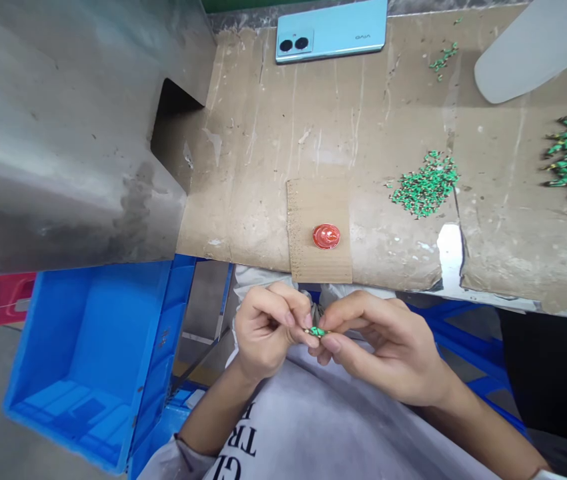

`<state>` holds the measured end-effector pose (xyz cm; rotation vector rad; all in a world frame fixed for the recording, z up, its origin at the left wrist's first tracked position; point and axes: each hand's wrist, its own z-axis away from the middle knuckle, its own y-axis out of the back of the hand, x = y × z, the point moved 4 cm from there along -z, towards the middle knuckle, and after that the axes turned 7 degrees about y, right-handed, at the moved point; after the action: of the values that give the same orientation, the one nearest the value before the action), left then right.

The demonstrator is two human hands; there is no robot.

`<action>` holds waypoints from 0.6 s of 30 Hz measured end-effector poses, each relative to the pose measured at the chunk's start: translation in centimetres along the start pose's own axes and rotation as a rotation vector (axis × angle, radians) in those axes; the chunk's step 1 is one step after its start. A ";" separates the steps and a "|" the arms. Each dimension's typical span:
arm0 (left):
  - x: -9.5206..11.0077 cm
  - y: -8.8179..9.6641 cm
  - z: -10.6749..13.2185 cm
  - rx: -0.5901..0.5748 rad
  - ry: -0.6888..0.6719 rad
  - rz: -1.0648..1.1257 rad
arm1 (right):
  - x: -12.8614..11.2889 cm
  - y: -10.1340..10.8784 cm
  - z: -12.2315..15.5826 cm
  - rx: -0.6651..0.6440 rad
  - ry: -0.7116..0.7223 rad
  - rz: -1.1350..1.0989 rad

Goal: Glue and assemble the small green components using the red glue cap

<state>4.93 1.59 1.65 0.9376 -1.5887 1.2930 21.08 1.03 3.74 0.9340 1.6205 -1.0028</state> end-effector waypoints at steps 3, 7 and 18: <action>0.3 0.0 0.0 0.038 -0.029 -0.081 | -0.1 0.1 0.0 -0.027 0.058 0.058; 0.5 0.0 0.1 0.023 -0.090 -0.125 | -0.3 0.1 -0.1 -0.050 0.106 0.094; 0.6 -0.6 -0.7 -0.051 -0.091 -0.201 | -0.5 1.6 0.7 -0.097 0.335 0.335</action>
<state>5.35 2.13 2.48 1.1082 -1.5449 1.0793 22.85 0.90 3.80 1.3070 1.6911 -0.5535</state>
